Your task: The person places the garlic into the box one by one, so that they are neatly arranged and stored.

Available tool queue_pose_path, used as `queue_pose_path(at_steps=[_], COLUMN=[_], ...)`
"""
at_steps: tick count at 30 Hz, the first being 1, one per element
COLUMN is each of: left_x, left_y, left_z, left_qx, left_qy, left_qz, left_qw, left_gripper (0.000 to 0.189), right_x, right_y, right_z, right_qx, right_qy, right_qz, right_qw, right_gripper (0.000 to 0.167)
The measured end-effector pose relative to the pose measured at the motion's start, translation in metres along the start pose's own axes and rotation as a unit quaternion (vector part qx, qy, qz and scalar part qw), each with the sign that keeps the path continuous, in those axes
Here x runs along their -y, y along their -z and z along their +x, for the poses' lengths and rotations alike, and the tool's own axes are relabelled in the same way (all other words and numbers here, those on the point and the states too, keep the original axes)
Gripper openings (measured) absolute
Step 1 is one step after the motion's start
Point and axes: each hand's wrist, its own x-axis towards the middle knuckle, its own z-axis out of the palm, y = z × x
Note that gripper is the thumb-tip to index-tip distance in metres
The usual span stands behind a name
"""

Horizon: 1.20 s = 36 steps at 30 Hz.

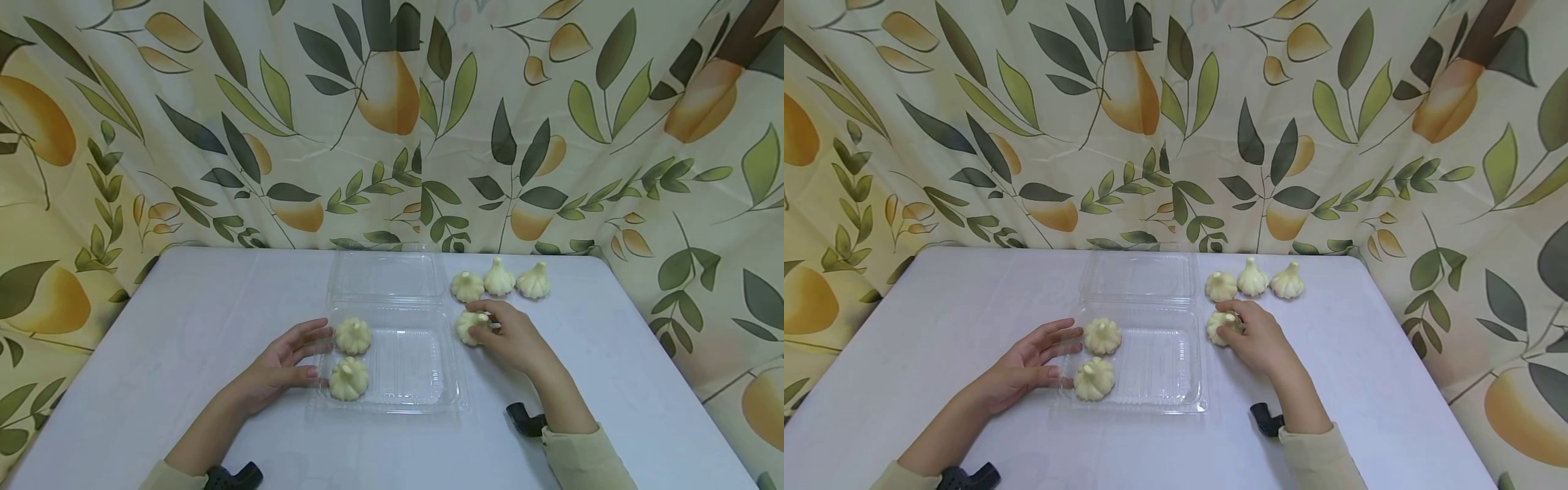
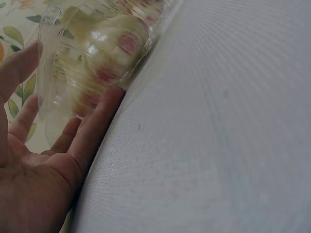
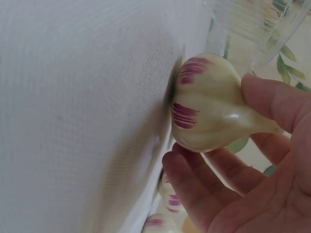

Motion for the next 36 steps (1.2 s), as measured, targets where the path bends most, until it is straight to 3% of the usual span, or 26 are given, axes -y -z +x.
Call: queue_pose_path(at_steps=[36], left_x=[-0.0006], left_y=[-0.0010], left_z=[0.0000], left_qx=[0.007], left_qy=[-0.002], left_qz=[-0.016], left_qw=[0.9999], left_gripper=[0.076], right_x=[0.0000], right_y=[0.0008], right_z=[-0.0001], right_qx=[-0.013], right_qy=[0.003], right_qz=[0.007], right_qw=[0.9999], right_gripper=[0.035])
